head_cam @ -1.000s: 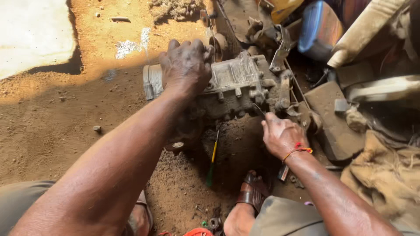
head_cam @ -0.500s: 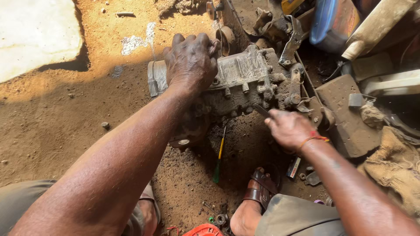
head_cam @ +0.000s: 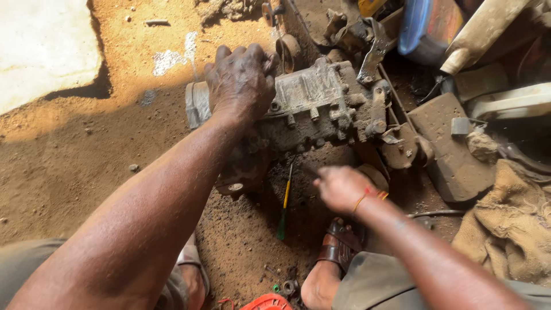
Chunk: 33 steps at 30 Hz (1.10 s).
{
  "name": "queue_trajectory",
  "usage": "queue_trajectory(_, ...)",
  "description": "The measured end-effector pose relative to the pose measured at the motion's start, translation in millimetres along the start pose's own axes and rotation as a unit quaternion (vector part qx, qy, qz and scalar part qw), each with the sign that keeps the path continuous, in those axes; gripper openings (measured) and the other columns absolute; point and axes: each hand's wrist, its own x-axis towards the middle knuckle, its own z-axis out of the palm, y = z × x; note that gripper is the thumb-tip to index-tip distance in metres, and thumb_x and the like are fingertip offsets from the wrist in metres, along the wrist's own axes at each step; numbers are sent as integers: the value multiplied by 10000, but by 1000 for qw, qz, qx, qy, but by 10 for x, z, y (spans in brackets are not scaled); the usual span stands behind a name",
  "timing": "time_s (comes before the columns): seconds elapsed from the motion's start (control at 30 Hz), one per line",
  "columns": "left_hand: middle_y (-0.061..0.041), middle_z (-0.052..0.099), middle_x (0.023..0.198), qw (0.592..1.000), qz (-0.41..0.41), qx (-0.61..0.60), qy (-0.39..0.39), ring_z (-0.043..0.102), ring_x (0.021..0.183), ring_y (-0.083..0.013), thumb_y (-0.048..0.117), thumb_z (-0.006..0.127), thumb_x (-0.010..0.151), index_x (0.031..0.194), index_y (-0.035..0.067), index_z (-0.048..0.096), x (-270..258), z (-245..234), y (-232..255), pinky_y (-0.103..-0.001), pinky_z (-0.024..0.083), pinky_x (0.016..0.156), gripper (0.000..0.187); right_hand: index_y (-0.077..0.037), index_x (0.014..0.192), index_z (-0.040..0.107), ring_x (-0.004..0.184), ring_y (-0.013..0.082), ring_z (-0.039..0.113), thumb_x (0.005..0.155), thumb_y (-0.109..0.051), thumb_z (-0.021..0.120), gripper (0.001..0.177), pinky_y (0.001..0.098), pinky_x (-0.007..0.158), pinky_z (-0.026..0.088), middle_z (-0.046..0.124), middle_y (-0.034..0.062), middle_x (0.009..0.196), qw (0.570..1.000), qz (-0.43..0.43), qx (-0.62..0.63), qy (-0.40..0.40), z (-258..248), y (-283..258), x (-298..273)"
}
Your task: The person works on a mechanical component using a metal bar and a wrench while using a cloth to wipe different parts of the assembly.
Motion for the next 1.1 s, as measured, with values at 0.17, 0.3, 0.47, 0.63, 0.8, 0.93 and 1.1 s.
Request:
queue_trajectory(0.17, -107, 650, 1033, 999, 13, -9, 29, 497, 1096, -302, 259, 650, 907, 1101, 138, 651, -52, 100, -118, -512, 384, 921, 229, -98, 1016, 672, 962, 436, 680, 1003, -337, 502, 294, 548, 818, 548, 693, 198, 1058, 995, -37, -80, 55, -205, 56, 65)
queue_trajectory(0.3, -104, 649, 1012, 1000, 6, -8, -5, 483, 1102, -283, 217, 619, 914, 1121, 144, 635, 57, 126, -74, -499, 386, 913, 220, -23, 985, 644, 969, 477, 643, 981, -394, 553, 381, 577, 814, 520, 683, 239, 1000, 988, 81, 88, 97, -213, 184, 65)
queue_trajectory(0.47, -100, 659, 1023, 1000, -2, -22, -7, 503, 1085, -280, 294, 613, 959, 1130, 146, 641, 33, 122, -92, -503, 393, 926, 228, -82, 1084, 677, 965, 449, 674, 956, -361, 566, 327, 555, 836, 528, 700, 237, 1019, 995, -87, -43, 29, 175, 70, -26)
queue_trajectory(0.63, -102, 666, 1034, 999, 21, -3, 32, 518, 1122, -300, 267, 626, 952, 1124, 148, 657, 73, 118, -42, -535, 400, 931, 212, -102, 1082, 696, 998, 452, 666, 975, -417, 547, 364, 566, 843, 521, 716, 221, 1031, 979, 136, 91, 119, -414, 191, 162)
queue_trajectory(0.8, -86, 651, 1016, 1000, 3, -9, 8, 510, 1131, -274, 261, 662, 898, 1131, 143, 650, 41, 159, -99, -531, 393, 956, 261, -138, 1108, 689, 988, 438, 681, 946, -413, 554, 347, 537, 887, 528, 721, 222, 994, 990, 97, 103, 19, -99, -169, -11)
queue_trajectory(0.93, -163, 616, 1024, 994, 63, 0, 94, 481, 1100, -363, 268, 696, 824, 1157, 94, 639, 92, 357, -179, -636, 371, 880, 380, -95, 1080, 671, 985, 467, 652, 963, -432, 548, 377, 567, 827, 512, 694, 227, 1050, 991, 71, 64, 89, -212, -29, 29)
queue_trajectory(1.1, -92, 630, 1019, 999, -8, -28, -18, 487, 1097, -263, 209, 625, 951, 1147, 150, 648, 67, 211, -130, -502, 379, 954, 206, -70, 1023, 655, 918, 438, 673, 992, -410, 538, 361, 547, 797, 519, 700, 216, 974, 968, 156, 149, 132, -276, 79, 110)
